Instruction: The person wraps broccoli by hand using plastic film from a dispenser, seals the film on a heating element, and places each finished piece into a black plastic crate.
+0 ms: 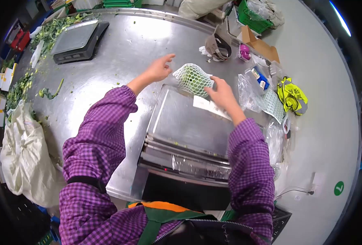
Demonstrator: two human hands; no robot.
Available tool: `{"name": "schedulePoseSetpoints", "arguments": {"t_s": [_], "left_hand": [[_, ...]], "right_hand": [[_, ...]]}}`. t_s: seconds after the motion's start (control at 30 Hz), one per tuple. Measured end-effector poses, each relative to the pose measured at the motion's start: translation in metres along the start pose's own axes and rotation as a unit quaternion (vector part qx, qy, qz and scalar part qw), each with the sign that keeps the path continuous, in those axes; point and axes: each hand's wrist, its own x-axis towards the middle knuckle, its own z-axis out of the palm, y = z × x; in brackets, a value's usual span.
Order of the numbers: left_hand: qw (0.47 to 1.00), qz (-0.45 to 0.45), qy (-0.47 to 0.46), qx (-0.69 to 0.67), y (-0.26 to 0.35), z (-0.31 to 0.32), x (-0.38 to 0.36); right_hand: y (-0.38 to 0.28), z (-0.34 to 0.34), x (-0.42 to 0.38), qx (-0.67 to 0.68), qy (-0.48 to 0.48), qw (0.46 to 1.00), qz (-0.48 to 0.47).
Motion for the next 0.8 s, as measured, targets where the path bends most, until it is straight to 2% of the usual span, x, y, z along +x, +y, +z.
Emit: {"name": "schedulePoseSetpoints", "arguments": {"t_s": [0.03,0.07,0.13,0.17,0.23,0.27,0.33,0.43,0.47,0.5,0.57,0.6,0.63,0.67,0.7,0.8], "left_hand": [[0.999,-0.011,0.025,0.044,-0.024,0.003,0.019],[0.999,-0.012,0.023,0.036,-0.046,0.012,0.038],[0.992,0.084,0.068,0.069,-0.078,0.036,0.067],[0.993,0.083,0.066,0.061,-0.085,0.047,0.078],[0.995,-0.044,-0.087,-0.007,-0.082,0.064,0.093],[0.995,-0.044,-0.091,-0.012,-0.080,0.068,0.096],[0.980,-0.051,-0.106,-0.160,-0.073,0.074,0.099],[0.962,-0.101,-0.122,-0.223,-0.040,0.050,0.090],[0.959,-0.078,-0.120,-0.246,-0.016,0.032,0.078],[0.953,-0.056,-0.112,-0.275,0.006,0.015,0.067],[0.944,-0.021,-0.109,-0.309,0.050,0.017,0.033],[0.931,0.012,-0.098,-0.350,0.071,0.022,0.011],[0.932,0.011,-0.106,-0.347,0.096,0.029,-0.013],[0.933,-0.039,-0.128,-0.333,0.120,0.039,-0.040],[0.932,-0.089,-0.149,-0.319,0.135,0.051,-0.063],[0.930,-0.125,-0.167,-0.302,0.132,0.091,-0.117]], "right_hand": [[0.000,0.012,0.016,-0.086,-0.009,0.996,-0.007],[0.002,0.022,0.031,-0.067,-0.089,0.991,0.078],[0.006,0.049,0.048,-0.100,-0.085,0.984,0.119],[0.011,0.059,0.053,-0.127,-0.077,0.977,0.155],[0.021,0.062,0.061,-0.135,-0.056,0.980,0.137],[0.027,0.057,0.067,-0.114,-0.049,0.986,0.109],[0.038,0.043,0.075,-0.064,0.000,0.995,0.083],[0.054,0.006,0.077,0.077,0.131,0.985,0.075],[0.037,-0.044,0.055,0.327,0.026,0.928,0.174],[0.021,-0.066,0.032,0.366,0.005,0.912,0.186],[-0.002,-0.098,-0.012,0.428,0.020,0.874,0.227],[0.002,-0.103,-0.032,0.433,0.027,0.872,0.229],[0.008,-0.107,-0.053,0.479,0.024,0.847,0.229],[0.016,-0.109,-0.075,0.524,0.019,0.820,0.229],[0.029,-0.110,-0.097,0.527,0.022,0.817,0.233],[0.064,-0.096,-0.167,0.527,-0.071,0.806,0.261]]}}
